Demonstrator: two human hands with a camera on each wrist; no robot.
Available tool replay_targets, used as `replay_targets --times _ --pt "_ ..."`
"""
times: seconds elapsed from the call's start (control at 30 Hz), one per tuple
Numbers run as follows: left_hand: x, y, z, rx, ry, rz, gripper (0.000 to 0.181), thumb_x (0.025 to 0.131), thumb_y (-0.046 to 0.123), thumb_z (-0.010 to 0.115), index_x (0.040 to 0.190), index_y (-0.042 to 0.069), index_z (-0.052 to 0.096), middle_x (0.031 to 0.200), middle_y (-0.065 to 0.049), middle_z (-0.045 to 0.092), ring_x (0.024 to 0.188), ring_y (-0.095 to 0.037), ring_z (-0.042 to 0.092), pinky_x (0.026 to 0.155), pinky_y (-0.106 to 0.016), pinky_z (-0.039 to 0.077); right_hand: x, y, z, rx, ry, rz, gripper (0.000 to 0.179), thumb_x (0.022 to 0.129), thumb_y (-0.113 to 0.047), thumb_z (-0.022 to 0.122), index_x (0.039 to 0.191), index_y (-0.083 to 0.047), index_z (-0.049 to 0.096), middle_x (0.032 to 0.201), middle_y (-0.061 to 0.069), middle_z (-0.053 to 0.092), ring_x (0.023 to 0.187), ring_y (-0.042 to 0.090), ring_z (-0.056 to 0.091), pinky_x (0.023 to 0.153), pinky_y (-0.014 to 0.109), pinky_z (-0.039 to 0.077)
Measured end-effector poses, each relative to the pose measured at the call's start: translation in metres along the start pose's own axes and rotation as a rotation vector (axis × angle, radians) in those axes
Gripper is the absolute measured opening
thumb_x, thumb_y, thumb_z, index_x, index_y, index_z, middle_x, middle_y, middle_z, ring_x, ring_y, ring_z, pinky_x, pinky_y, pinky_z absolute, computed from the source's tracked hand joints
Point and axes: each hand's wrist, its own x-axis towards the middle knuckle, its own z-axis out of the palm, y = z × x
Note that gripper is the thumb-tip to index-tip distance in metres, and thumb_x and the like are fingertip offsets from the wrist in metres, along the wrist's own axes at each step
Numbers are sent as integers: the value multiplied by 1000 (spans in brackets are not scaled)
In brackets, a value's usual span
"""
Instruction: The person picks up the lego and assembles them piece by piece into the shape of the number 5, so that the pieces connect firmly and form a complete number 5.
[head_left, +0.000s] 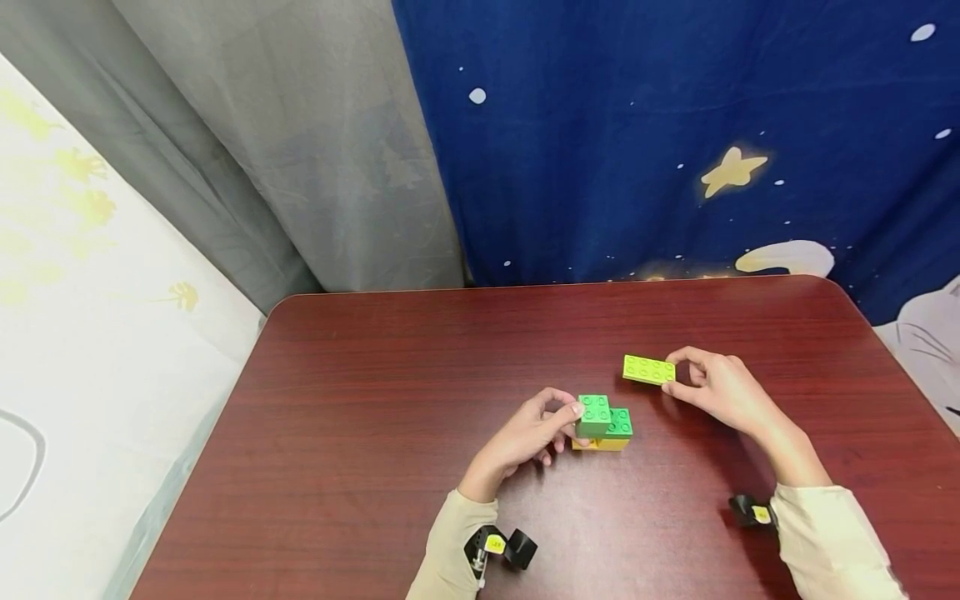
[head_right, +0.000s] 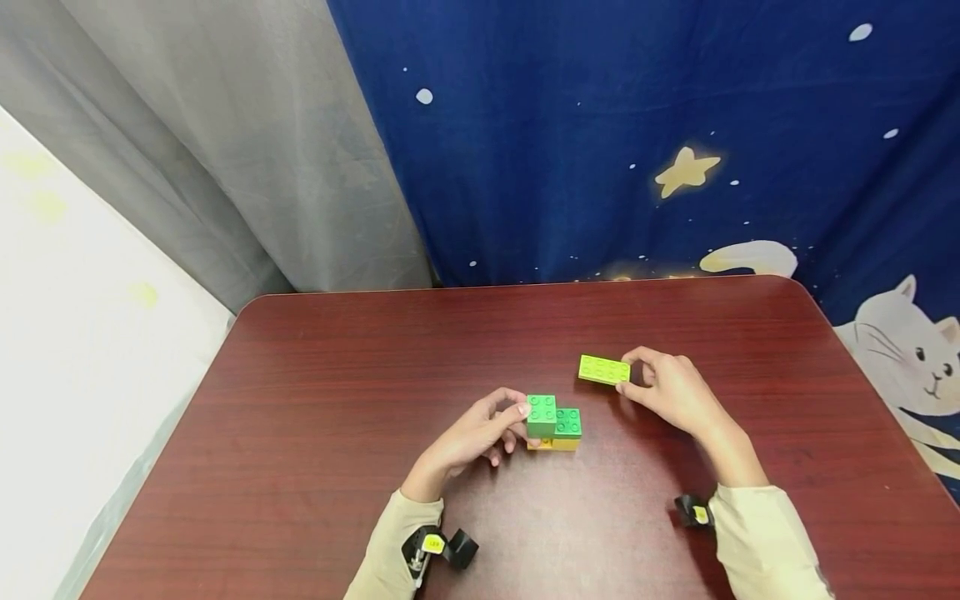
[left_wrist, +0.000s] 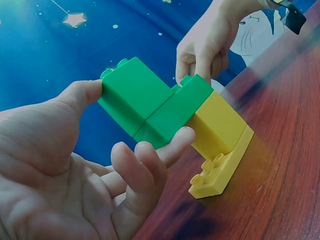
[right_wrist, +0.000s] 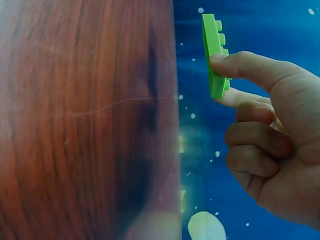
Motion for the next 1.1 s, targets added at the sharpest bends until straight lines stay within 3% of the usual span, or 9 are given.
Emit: replay_targets --times 0.3,0.5,0.77,1.1 --pt "1 -2 -1 -11 -33 0 33 93 31 56 115 8 49 79 -13 62 53 -12 48 37 -19 38 -3 -10 -5 -2 30 -29 30 78 -24 75 100 -9 62 59 -6 35 50 6 30 48 25 28" --pt "1 -3 -2 -9 -72 8 38 98 39 44 111 4 47 82 -16 61 55 -14 49 38 -20 37 -4 -14 -6 -5 53 -53 29 77 -22 77 99 -11 62 59 -7 34 50 5 29 47 24 27" --pt "1 -1 0 -32 -46 12 40 99 42 37 114 6 46 83 -16 64 55 -14 49 37 -22 36 -7 -21 -10 -5 78 -82 29 76 -23 77 99 -12 62 59 -9 34 50 3 28 47 24 26" --pt "1 -1 -1 -60 -40 -12 36 99 33 41 118 2 46 80 -11 58 55 -9 49 38 -19 37 -12 -30 -13 4 109 -107 27 76 -21 77 97 -14 62 60 -10 33 51 3 29 46 23 27"
